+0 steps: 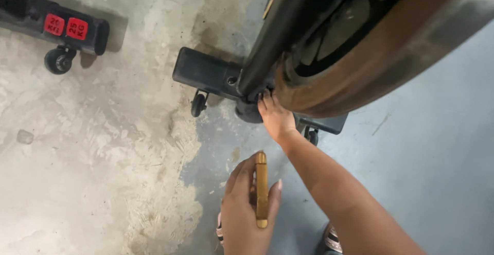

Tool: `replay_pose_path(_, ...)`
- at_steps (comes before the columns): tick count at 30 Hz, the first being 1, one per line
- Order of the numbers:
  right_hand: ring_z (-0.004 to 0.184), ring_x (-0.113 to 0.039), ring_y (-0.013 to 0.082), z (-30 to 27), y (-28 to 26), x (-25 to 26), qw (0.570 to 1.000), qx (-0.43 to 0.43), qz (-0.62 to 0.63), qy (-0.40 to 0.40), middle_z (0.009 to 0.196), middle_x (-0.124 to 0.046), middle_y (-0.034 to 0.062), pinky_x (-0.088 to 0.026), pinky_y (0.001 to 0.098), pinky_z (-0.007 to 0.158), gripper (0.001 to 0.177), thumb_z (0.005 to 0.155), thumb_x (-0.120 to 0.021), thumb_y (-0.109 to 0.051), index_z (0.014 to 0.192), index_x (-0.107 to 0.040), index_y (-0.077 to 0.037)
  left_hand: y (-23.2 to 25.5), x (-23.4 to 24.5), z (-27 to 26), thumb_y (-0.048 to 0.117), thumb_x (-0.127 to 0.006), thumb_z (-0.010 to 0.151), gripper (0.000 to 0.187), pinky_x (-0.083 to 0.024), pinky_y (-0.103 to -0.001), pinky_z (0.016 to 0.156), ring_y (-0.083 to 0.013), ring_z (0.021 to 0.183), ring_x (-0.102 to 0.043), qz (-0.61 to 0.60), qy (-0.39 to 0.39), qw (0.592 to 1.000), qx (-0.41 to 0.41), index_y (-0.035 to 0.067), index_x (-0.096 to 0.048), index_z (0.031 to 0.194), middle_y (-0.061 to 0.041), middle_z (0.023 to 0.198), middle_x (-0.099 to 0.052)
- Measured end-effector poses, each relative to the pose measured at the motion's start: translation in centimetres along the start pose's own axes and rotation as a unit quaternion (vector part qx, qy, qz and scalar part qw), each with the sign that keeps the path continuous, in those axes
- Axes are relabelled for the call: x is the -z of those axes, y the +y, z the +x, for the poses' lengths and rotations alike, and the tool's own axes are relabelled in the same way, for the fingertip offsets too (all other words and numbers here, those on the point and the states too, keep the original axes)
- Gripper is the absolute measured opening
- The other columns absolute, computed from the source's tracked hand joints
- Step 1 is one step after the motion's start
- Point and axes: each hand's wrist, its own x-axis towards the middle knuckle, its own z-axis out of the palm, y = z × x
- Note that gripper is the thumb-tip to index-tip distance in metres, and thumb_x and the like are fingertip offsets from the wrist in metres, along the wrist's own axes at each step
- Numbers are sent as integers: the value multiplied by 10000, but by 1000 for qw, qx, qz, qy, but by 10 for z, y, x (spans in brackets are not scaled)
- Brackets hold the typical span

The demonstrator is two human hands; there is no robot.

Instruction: Cleaning a stationary exercise bike using a spray bottle and a cloth.

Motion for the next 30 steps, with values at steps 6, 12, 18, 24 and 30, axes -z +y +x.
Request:
replay_pose_path(6, 1188, -586, 317, -22, -1, 49, 987, 78, -89, -110, 1217, -630, 140, -495, 407, 964, 322, 851, -580, -170, 1129, -671, -35, -5, -15, -12, 160, -790, 797, 631, -619, -353, 792, -290, 1047, -730, -5, 5, 997, -79, 9, -581, 1373, -200, 1280, -623)
replay_pose_path(12, 1107, -595, 393, -101, 77, 71, 982, -128, 136, -35, 1124, -653, 176, -490, 477, 952, 299, 754, -679, -75, 1052, -676, -44, -8, -24, -22, 193, -774, 825, 601, -633, -345, 800, -280, 1084, -740, 4, -25, 999, -33, 21, -569, 1363, -177, 1295, -633)
replay_pose_path(18, 1186, -591, 353, -72, 134, 87, 877, -296, 325, 193, 1259, -621, 196, -469, 444, 1037, 500, 821, -672, -40, 1306, -556, 3, -20, -47, -26, 172, -777, 823, 618, -630, -365, 814, -310, 1119, -713, 34, -34, 997, -56, 29, -567, 1387, -198, 1354, -602)
replay_pose_path(24, 1228, -606, 348, -58, 120, 30, 919, -278, 275, -60, 1347, -666, 190, -477, 478, 1052, 427, 915, -607, -91, 1337, -636, -33, -17, -86, -28, 131, -774, 784, 644, -632, -346, 795, -280, 1073, -740, 21, -60, 998, -18, 62, -593, 1398, -171, 1348, -635)
replay_pose_path(30, 1309, -504, 404, -131, 161, 36, 987, -111, 119, 11, 1396, -583, 175, -423, 520, 1072, 556, 734, -712, -65, 1285, -639, -85, -26, -119, -37, 117, -773, 806, 601, -620, -362, 844, -292, 1133, -721, 2, -71, 993, -90, 16, -584, 1368, -189, 1341, -636)
